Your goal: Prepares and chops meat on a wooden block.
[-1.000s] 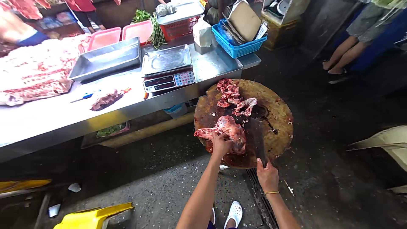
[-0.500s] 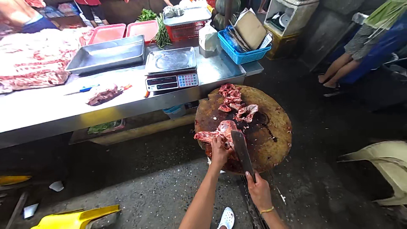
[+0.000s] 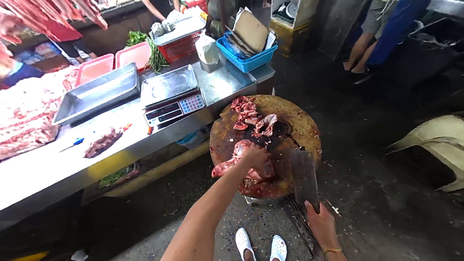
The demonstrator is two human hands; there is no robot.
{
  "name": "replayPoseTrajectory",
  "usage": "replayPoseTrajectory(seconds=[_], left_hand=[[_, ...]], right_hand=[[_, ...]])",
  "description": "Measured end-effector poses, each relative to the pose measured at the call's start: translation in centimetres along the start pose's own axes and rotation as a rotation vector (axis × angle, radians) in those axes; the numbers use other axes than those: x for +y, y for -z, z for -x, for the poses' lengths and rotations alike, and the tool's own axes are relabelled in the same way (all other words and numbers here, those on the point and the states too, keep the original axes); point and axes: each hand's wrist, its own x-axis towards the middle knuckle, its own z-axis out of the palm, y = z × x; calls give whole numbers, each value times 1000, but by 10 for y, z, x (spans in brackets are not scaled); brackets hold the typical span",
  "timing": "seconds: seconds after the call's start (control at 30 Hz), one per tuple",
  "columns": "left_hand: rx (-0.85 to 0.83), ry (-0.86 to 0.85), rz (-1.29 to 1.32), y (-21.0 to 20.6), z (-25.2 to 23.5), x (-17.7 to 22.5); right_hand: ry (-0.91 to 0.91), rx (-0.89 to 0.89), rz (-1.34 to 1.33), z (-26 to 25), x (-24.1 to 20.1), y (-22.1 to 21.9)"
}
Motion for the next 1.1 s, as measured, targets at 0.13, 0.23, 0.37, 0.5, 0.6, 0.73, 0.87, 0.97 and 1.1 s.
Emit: replayPoseTrajectory(seconds=[0.13,0.23,0.37,0.5,0.6,0.73,0.87,0.97,1.1], left_hand=[[85,502,259,28,-8,-22],[98,881,485,23,8,-45],[117,982,707,-15,55,-68],[429,899,1053,-79,64,-78],[602,835,1242,-99,58,-70],[638,783,1261,-108,62,-63],[654,804,1223,-109,59,-57],[650,811,1222,-110,61,-54],[685,844,1181,-111,57,-49]], right_hand=[[-59,29,-180,10,9,-12],[-61,41,-153,15,7,-14],[-28,-29,-42,15,-2,-1],[130,-41,-27,18,-22,0],[277,-30,-77,29,-82,-7],[514,26,-110,16,-186,-49],[538,-66,132,-24,-259,-99],[279,-358,472,-51,-273,-132],[240,-392,552,-62,-262,-146]])
